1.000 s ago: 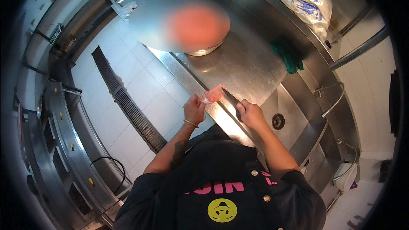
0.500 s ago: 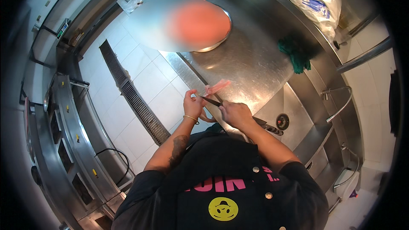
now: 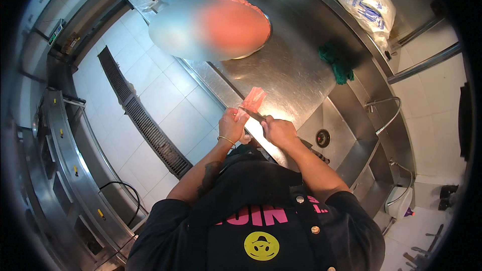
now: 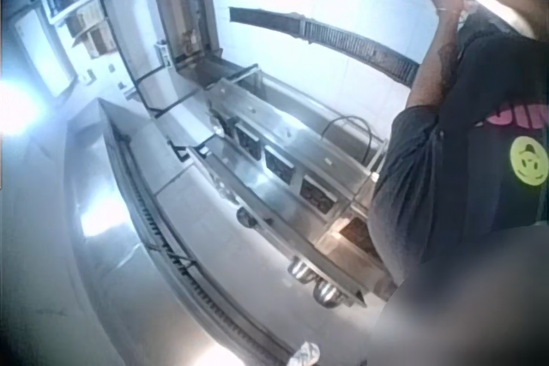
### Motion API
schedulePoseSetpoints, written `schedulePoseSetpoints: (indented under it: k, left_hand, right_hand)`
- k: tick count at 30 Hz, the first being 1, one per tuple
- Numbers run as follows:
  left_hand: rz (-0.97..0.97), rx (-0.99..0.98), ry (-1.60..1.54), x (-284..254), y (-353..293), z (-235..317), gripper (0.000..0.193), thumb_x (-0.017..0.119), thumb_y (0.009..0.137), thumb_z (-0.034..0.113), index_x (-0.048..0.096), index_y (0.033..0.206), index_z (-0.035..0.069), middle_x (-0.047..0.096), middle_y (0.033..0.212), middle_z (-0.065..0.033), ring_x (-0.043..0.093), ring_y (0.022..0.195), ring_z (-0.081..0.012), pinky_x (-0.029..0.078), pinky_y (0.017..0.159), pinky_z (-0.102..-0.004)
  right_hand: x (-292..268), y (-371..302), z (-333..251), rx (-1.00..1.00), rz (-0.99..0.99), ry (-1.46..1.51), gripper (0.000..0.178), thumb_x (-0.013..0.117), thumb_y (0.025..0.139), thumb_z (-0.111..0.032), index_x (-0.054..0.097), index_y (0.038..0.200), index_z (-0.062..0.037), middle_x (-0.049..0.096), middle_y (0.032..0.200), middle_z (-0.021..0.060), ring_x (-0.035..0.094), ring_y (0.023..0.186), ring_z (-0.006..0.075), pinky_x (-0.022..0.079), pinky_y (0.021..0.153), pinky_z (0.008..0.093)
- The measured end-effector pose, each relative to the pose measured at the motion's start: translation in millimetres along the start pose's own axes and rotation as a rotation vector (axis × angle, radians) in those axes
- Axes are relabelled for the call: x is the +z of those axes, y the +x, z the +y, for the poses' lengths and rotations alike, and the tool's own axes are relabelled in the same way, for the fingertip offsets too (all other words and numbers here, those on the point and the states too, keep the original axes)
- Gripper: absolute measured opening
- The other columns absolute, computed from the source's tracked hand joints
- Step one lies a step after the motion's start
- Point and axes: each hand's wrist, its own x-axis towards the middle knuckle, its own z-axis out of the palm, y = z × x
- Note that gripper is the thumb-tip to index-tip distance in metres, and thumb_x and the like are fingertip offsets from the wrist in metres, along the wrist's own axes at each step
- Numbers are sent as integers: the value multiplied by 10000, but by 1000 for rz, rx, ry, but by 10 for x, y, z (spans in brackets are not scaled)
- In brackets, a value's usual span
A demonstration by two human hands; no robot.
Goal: The person fills a long, thin casing with ground meat from a metal bowl, using both hands to push the meat into the casing and twist it into links. They wash their hands in the sink, use a knife to trim the casing, and continue stuffing additional sections. A coworker is present in the background.
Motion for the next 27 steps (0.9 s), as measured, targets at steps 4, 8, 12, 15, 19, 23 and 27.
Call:
schedulePoseSetpoints:
  k: [4,8,12,15,19,23,27]
  left_hand:
    - [-30,11,-28,-115,30,55,280,776,855,262,716,1008,36,702,909,-186,698,800,-349,557,749,-434]
    - [35,338,-18,-118,90,-113,165,721,898,172,731,1023,65,652,875,-171,664,773,-373,542,711,-449]
    - [94,521,-6,-172,38,-70,127,679,917,100,731,1029,69,626,864,-161,649,768,-382,535,693,-450]
    - [43,519,-28,-177,20,-135,147,663,925,106,728,1053,76,613,893,-175,645,820,-391,526,724,-461]
    - [-6,460,-119,-86,-21,-230,122,647,900,56,714,994,97,595,861,-143,646,763,-376,532,662,-461]
    - [14,587,51,-126,-41,-183,162,639,885,46,716,1008,117,560,853,-139,625,743,-373,516,640,-470]
    - [-15,621,126,-141,-29,-245,189,639,887,51,729,1040,115,548,856,-148,616,767,-373,500,661,-457]
  right_hand:
    - [-28,-123,-92,84,60,26,338,492,1053,-347,619,1037,-35,702,767,227,702,750,429,550,718,557]
    - [1,-184,-84,152,109,47,345,493,1056,-354,615,1025,-32,691,757,241,687,729,452,544,701,559]
    - [-15,-197,-130,183,147,53,354,495,1056,-361,610,1019,-28,690,758,243,686,731,453,544,701,560]
    - [-21,-185,-173,190,150,47,361,492,1057,-365,608,1023,-25,693,763,243,688,734,455,545,707,562]
    - [-54,-147,-208,230,72,10,384,470,1062,-377,618,1062,-23,709,815,248,699,791,452,549,754,561]
    - [-83,-102,-183,277,-16,2,414,442,1069,-392,628,1120,-26,726,904,250,707,893,439,543,831,554]
    - [-30,-81,-91,303,-47,-16,423,430,1074,-396,624,1142,-27,728,931,248,705,921,436,538,851,550]
